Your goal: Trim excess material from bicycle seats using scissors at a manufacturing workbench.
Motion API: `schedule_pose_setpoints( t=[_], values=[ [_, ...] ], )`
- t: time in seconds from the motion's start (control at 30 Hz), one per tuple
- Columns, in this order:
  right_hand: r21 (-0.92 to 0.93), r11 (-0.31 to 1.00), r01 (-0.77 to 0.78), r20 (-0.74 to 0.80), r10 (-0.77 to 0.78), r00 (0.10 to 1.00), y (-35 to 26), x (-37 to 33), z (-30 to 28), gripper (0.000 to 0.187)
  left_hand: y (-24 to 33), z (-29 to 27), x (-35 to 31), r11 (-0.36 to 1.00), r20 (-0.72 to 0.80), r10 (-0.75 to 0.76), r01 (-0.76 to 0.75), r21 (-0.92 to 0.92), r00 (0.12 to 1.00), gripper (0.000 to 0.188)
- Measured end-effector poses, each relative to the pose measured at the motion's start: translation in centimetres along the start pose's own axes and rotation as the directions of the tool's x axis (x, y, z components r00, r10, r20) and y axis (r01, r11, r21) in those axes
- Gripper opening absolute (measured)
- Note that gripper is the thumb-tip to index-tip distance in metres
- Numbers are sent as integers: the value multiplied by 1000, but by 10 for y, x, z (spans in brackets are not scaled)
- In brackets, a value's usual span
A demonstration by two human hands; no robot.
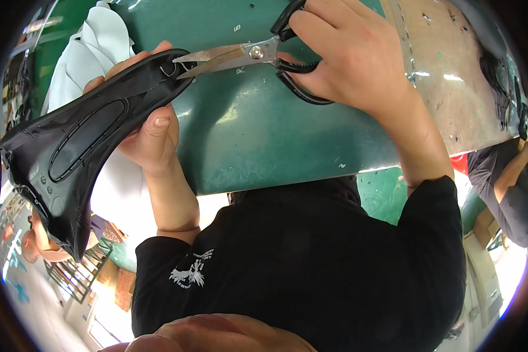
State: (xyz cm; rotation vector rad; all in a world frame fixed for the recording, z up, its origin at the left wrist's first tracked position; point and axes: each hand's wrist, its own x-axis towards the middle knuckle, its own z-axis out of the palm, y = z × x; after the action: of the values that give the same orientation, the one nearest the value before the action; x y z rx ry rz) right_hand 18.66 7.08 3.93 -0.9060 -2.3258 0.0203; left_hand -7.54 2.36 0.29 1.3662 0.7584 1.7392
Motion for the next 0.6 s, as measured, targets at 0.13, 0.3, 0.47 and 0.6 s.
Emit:
schedule_pose_setpoints(
  t=[0.13, 0.3, 0.47, 0.6],
  values=[
    [-59, 998, 10, 6, -9, 1000, -5, 8, -6, 38, 0, -1, -2, 1000, 27, -12, 12, 24, 1000, 98],
    [193, 860, 473, -668, -238, 705, 32, -1, 73, 29, -3, -4, 1, 999, 75, -40, 39, 17, 996, 79],
    [190, 877, 441, -591, -257, 765, 31, -13, 74, 28, -8, -20, 0, 996, 148, -86, 91, -26, 985, 64],
    [139, 882, 451, -585, -294, 756, 33, -16, 72, 29, -6, -20, 3, 996, 166, -85, 87, -10, 983, 63]
  ],
)
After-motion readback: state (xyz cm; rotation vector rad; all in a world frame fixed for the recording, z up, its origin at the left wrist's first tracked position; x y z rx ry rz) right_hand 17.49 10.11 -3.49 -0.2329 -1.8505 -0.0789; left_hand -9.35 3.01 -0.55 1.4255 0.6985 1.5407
